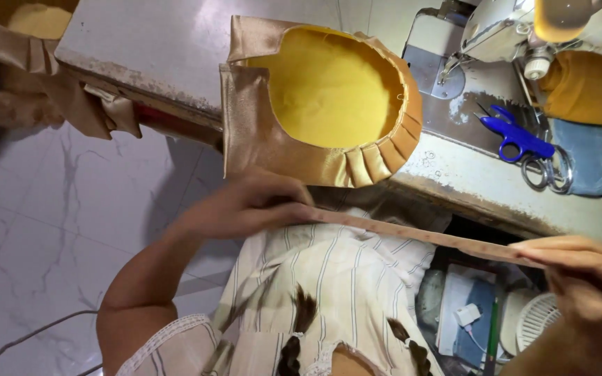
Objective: Measuring the circumference of a circular fabric piece and adjusting the pleated edges at a sewing workstation.
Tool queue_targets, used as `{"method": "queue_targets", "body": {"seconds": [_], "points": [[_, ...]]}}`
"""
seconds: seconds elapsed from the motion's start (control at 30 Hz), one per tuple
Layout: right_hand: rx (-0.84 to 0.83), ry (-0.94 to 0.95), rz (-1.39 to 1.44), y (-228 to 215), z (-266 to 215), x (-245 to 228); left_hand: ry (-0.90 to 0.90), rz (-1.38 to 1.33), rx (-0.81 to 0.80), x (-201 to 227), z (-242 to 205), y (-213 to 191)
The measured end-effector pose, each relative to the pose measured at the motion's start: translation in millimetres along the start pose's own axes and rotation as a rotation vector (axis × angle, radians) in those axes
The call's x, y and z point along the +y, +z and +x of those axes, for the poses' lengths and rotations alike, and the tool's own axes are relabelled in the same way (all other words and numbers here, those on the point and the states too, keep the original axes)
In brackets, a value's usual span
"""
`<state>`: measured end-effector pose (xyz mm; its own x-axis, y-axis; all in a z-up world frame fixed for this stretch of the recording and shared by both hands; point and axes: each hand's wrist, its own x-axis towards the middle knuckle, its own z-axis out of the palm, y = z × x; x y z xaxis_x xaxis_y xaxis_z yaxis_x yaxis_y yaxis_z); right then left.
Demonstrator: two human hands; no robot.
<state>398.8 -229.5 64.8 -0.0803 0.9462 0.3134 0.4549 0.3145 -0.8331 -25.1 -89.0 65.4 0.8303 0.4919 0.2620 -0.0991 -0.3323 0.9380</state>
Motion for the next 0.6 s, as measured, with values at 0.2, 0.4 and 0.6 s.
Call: {"method": "queue_targets", "body": {"seconds": [0.2, 0.4, 0.6], "points": [[-0.029, 0.325, -0.292, 1, -10, -13, -0.136, 0.356, 0.329, 6, -38, -7], [-0.276, -0.193, -0.176, 93, 22, -49, 0.211, 0.333, 0.113, -26, 25, 71], [-0.230, -0.124, -0.110, 73, 25, -53, 0.029, -0.143, 0.003, -35, 19, 72]]}}
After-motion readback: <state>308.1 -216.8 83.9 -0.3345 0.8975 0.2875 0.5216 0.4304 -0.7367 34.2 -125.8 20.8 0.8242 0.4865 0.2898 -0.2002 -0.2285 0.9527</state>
